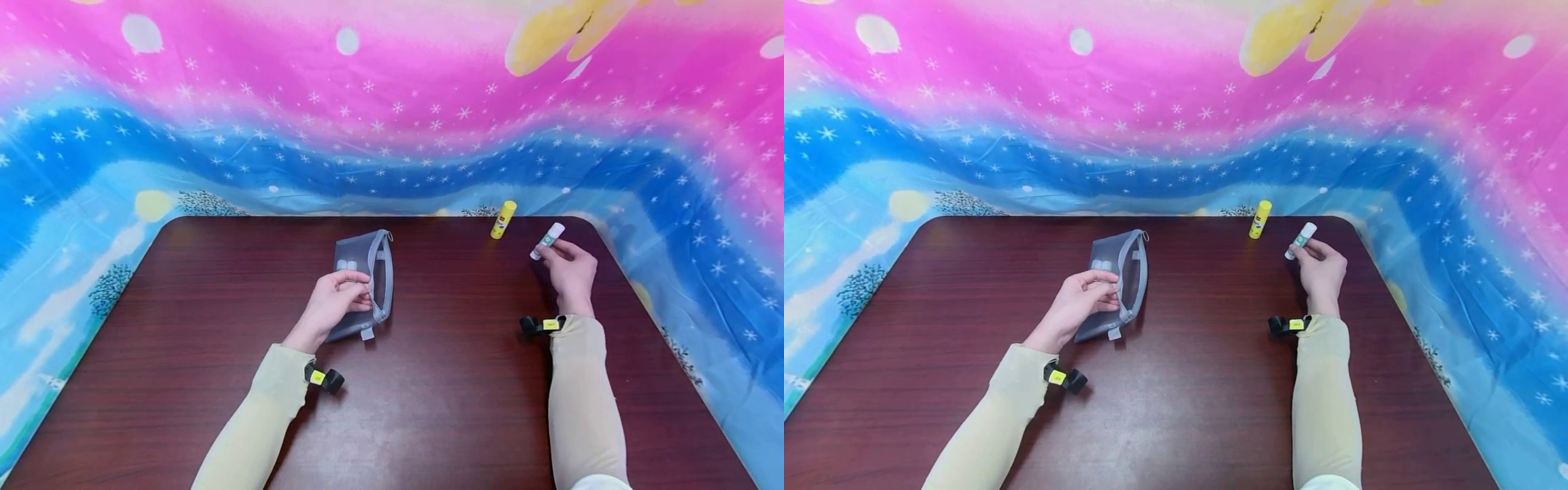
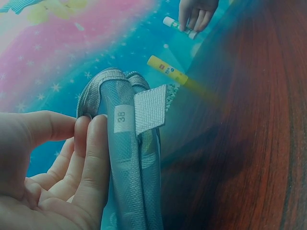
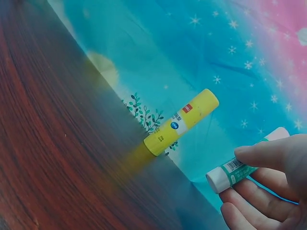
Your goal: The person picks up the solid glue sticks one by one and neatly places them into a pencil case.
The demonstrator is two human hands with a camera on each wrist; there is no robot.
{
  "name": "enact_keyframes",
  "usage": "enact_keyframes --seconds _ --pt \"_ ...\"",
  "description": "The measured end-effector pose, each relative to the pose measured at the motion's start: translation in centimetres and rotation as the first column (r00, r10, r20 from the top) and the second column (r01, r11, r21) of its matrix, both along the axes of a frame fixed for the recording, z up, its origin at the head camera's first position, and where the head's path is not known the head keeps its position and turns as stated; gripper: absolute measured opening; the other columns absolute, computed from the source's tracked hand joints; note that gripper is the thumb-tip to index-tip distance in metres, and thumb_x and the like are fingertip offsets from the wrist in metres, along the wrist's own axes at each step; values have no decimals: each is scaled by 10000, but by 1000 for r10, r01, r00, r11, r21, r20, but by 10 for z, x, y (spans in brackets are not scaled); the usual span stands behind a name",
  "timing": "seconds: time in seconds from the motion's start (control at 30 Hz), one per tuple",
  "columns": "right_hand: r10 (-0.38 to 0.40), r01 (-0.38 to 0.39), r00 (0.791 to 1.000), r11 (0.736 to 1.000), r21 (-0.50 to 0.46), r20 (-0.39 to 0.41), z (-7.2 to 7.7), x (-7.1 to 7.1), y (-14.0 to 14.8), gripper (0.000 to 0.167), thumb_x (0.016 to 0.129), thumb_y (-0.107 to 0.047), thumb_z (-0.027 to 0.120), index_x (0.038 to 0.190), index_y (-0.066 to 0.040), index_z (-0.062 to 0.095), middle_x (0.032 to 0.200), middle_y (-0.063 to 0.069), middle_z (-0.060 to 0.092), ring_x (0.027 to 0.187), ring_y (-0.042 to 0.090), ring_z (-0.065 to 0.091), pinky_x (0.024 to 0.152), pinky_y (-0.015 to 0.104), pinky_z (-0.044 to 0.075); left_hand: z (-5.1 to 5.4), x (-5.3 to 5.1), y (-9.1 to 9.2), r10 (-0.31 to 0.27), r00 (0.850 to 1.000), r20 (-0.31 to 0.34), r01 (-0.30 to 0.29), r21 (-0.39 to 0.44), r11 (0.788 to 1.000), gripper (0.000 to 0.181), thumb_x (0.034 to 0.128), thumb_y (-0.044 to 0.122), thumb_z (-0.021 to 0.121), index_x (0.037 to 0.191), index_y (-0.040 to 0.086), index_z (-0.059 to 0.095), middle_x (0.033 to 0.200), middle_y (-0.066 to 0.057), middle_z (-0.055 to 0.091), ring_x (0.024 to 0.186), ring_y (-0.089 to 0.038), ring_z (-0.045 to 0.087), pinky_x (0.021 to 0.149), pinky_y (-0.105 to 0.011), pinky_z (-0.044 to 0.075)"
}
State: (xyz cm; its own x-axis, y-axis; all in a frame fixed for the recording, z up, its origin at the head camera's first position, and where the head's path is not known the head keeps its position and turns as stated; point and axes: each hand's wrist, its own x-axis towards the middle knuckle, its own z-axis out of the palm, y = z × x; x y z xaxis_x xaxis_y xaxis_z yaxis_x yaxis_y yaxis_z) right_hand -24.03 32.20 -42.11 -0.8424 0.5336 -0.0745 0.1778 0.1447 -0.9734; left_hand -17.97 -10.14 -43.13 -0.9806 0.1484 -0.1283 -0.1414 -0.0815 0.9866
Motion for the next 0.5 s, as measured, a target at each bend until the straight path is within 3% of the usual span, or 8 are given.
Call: enact_keyframes --seconds 0.5 --pt "11 -11 1000 999 -31 -16 6 1 -1 483 895 -206 805 1328 -39 670 965 -67 667 965 164 676 999 331 521 0 0 0 4 1000 3 -4 13 1000 209 959 -5 640 1150 -89 650 824 -139 693 719 -179 674 722 -333 630"
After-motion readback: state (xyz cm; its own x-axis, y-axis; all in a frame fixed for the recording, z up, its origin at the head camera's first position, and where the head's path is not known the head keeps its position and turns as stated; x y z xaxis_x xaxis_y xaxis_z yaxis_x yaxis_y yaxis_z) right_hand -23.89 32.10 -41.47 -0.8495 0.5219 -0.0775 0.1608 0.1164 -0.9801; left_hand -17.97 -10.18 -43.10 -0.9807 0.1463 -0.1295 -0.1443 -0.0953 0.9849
